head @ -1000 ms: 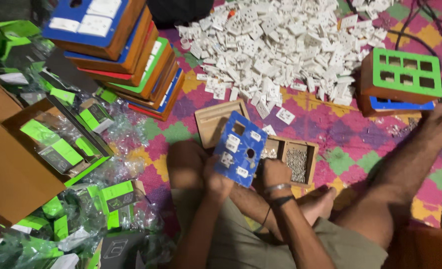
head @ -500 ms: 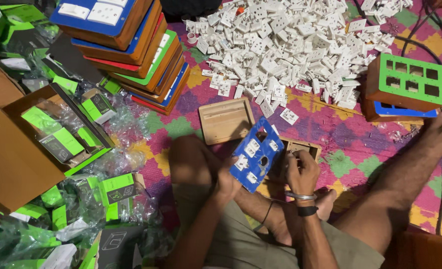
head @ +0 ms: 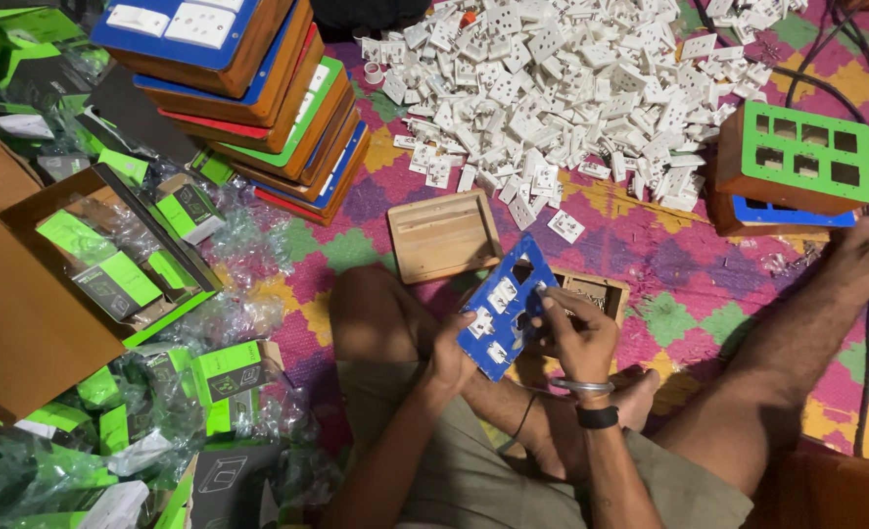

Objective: The person sits on the floor and assembles small white electrical components into a blue plastic template, securing them with metal fasteners from a wooden box. The person then switches to an orange template and continues the same assembly process.

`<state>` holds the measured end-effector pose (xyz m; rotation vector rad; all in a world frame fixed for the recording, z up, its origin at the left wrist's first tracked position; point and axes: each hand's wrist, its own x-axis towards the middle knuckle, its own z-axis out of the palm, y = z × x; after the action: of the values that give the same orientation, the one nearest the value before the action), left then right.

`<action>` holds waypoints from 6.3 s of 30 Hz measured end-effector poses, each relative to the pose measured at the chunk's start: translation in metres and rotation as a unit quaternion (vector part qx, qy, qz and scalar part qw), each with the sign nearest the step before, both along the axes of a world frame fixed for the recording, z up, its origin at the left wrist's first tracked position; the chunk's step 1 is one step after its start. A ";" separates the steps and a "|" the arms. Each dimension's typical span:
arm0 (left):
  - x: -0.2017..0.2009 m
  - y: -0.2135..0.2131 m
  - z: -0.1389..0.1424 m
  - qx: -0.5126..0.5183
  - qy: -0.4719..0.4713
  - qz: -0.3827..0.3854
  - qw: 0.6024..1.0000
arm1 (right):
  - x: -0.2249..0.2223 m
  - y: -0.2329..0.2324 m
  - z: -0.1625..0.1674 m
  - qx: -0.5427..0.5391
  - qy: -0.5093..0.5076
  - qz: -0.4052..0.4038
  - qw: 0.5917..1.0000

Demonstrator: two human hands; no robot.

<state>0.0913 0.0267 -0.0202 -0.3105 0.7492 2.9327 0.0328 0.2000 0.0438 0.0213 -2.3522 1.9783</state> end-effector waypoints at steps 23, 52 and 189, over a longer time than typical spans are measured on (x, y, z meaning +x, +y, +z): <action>0.006 0.019 -0.021 -0.008 -0.022 -0.047 0.999 | 0.009 -0.010 0.016 0.018 0.012 0.102 0.995; 0.010 0.019 -0.009 -0.009 -0.012 -0.050 0.999 | 0.026 -0.039 0.027 0.215 0.247 0.012 0.945; -0.130 -0.024 0.022 -0.024 -0.017 -0.014 0.999 | -0.068 0.022 -0.028 0.074 -0.055 -0.077 0.993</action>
<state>-0.0388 0.0028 0.0022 -0.3516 0.8137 2.8794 -0.0348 0.2225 0.0161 -0.2595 -2.4793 1.7759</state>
